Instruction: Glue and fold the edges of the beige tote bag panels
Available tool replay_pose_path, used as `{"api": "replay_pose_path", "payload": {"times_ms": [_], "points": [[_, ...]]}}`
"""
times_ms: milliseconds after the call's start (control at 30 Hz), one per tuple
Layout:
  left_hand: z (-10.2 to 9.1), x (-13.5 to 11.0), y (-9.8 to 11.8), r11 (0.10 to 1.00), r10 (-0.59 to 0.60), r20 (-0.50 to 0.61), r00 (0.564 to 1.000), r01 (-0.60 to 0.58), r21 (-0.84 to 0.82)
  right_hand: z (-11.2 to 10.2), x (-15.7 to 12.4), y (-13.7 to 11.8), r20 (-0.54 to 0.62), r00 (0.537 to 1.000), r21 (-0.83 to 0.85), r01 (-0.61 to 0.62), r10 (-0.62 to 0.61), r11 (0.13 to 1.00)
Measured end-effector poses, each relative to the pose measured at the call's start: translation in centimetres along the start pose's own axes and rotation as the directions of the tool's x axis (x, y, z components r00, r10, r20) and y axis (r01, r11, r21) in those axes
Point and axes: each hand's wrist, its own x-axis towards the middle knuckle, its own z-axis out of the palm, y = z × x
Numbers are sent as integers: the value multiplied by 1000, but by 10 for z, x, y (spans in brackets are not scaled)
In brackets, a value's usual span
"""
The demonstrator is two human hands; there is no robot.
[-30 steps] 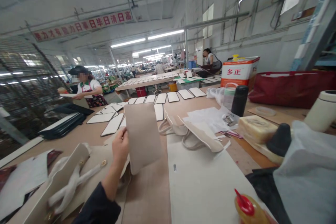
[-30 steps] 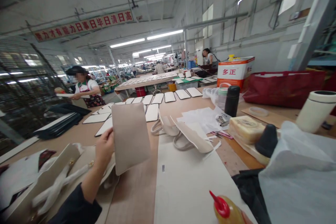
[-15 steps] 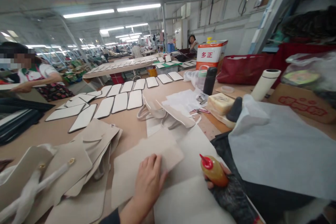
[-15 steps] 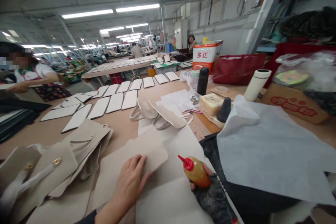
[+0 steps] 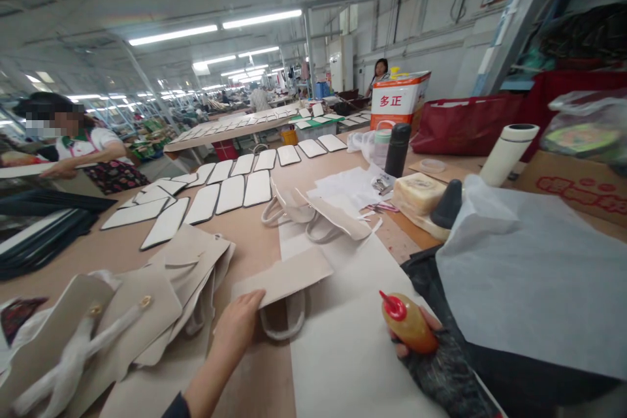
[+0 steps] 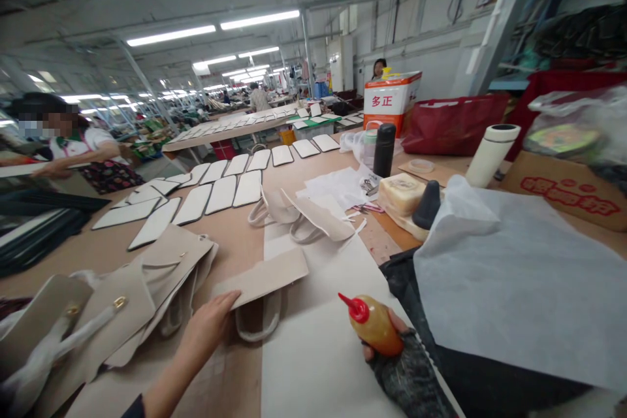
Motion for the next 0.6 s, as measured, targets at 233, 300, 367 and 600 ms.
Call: {"api": "replay_pose_path", "payload": {"times_ms": [233, 300, 367, 600], "points": [[-44, 5, 0, 991, -127, -201, 971, 118, -54, 4, -2, -1, -3, 996, 93, -84, 84, 992], [-67, 11, -2, 986, -142, -300, 944, 160, 36, 6, -4, -2, 8, 992, 120, -122, 122, 985], [-94, 17, -9, 960, -145, -410, 900, 229, 163, 6, -5, -4, 20, 988, 156, -153, 152, 976], [-130, 35, -11, 812, -175, -557, 812, 439, 384, -11, 10, 9, 81, 981, 164, -186, 175, 969]]}}
